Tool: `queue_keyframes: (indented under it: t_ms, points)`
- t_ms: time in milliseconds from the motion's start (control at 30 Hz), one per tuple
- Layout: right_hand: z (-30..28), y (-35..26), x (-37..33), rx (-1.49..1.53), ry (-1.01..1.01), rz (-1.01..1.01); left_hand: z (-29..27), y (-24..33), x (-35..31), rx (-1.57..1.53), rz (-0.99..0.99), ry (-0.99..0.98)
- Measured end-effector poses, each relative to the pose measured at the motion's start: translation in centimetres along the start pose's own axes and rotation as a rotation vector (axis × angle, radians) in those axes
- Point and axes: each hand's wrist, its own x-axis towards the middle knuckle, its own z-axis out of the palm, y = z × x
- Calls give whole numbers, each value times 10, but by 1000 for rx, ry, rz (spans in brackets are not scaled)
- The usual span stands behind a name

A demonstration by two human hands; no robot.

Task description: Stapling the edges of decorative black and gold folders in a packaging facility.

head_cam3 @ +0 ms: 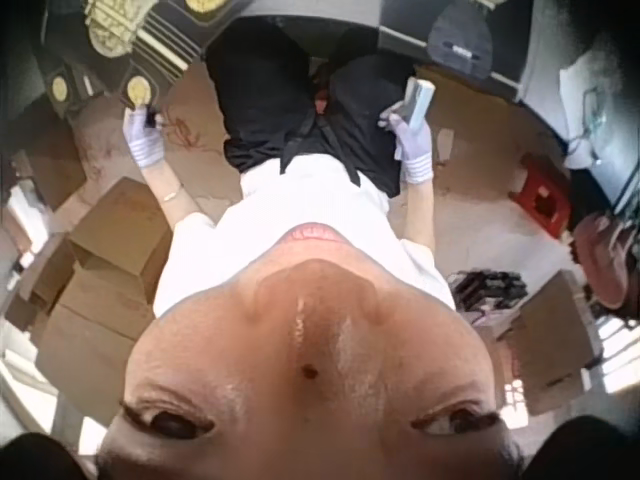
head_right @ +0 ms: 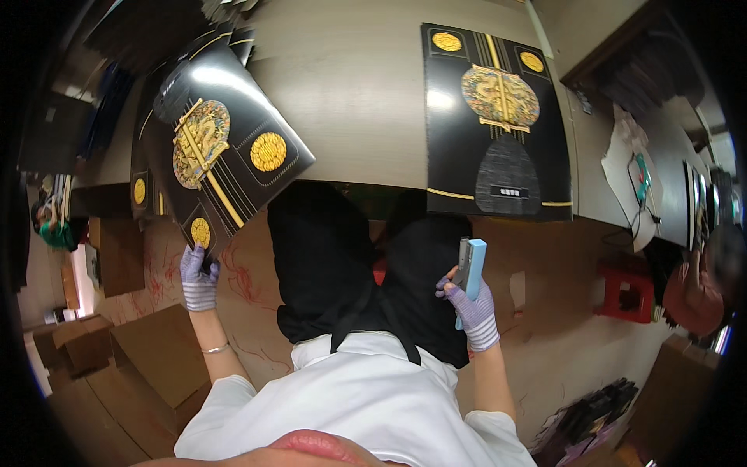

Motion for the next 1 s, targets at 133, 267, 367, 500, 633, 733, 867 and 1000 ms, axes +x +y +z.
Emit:
queue_keyframes:
  t_ms: [133,267,367,500,633,733,867,1000]
  points:
    - [2,-11,-5,40,-11,13,83,-10,-31,-200,-27,-209]
    - [5,-13,-16,-35,-18,17,181,-33,-48,-37,-39,-404]
    - [7,-8,-27,11,-158,60,239,-46,-53,11,-288,-524]
    - [17,-6,-35,-77,-153,133,267,-82,-56,16,-323,-597]
    - [25,0,-20,-110,-143,240,263,-95,-67,47,-267,-573]
    - [29,7,-7,-375,-148,143,258,-87,-73,119,-317,-596]
    - [44,-8,1,-370,-137,68,252,-91,-76,63,-345,-604]
    - [56,-10,6,-479,-43,181,253,-90,-76,58,-327,-609]
